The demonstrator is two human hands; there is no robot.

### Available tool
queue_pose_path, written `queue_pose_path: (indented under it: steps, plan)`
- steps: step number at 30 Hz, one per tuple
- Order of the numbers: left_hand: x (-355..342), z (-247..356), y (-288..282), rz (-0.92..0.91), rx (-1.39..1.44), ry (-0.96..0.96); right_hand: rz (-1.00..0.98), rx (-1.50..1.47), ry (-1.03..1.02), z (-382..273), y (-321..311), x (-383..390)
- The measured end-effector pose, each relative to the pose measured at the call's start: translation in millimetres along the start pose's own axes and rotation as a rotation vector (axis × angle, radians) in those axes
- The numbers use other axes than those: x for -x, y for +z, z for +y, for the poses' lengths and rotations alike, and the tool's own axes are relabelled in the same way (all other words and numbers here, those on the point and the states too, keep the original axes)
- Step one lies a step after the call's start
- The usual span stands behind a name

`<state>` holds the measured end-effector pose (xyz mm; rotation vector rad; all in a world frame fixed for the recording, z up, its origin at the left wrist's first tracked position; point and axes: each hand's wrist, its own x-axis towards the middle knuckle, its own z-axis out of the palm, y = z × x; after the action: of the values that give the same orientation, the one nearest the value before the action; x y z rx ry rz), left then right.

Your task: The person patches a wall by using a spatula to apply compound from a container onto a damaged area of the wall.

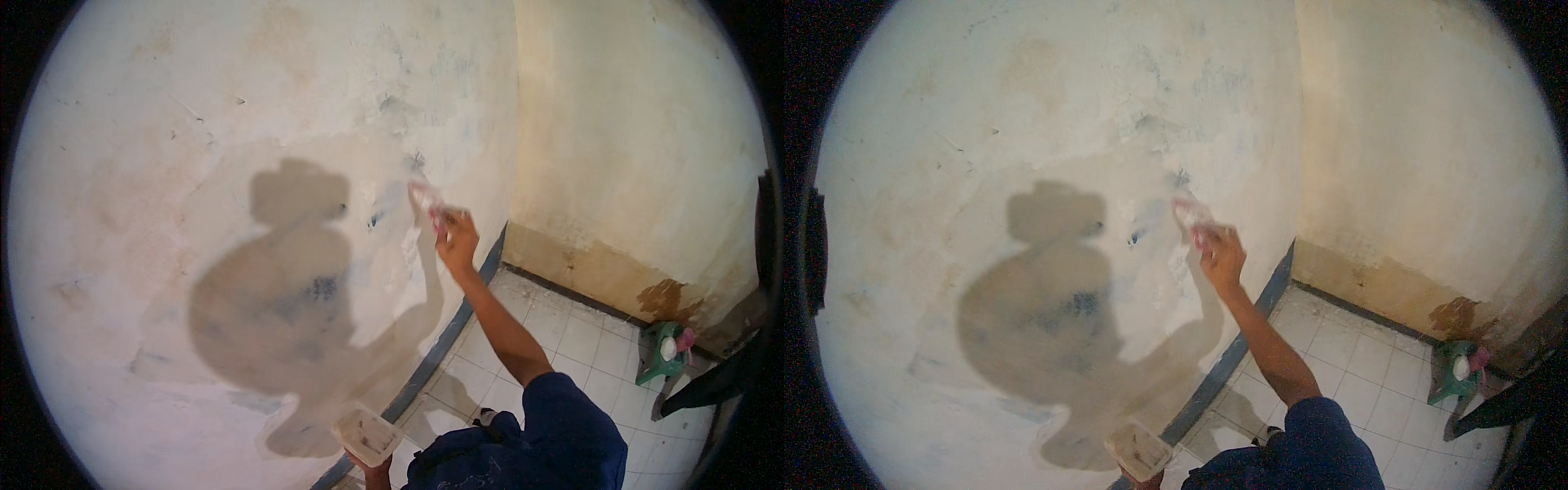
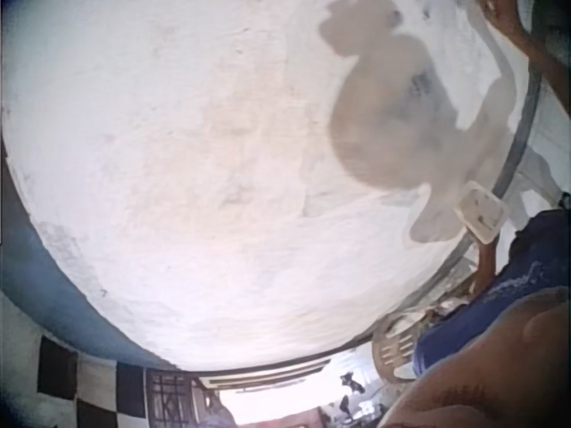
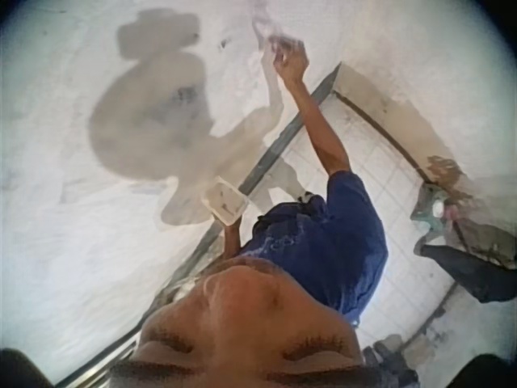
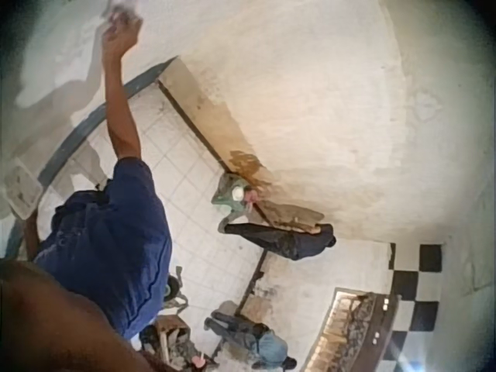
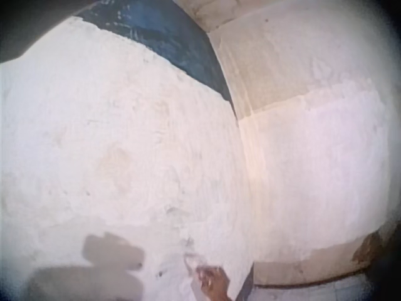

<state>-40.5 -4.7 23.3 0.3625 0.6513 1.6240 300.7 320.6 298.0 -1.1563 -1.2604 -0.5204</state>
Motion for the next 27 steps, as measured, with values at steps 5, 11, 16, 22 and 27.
queue_pose_path:
  steps: [5,11,16,22,27]
  plan:
    - [-9.7,-1.3,3.1,0.002,0.177,-0.087,-0.228,-0.103,-0.017,-27.8,-37.4,84.1]
    - [-15.2,2.3,6.3,-0.031,0.227,-0.114,0.049,-0.156,0.088,-9.6,-21.7,17.1]
    - [-24.8,-6.2,15.8,-0.059,0.237,-0.139,0.133,-0.067,-0.001,12.3,28.0,-11.4]
    - [-19.3,-5.1,14.4,-0.035,0.214,-0.123,-0.08,-0.097,0.016,-5.4,8.6,97.6]
    - [-18.7,-10.1,19.2,-0.034,0.21,-0.14,-0.044,-0.063,0.037,35.4,-10.7,28.5]
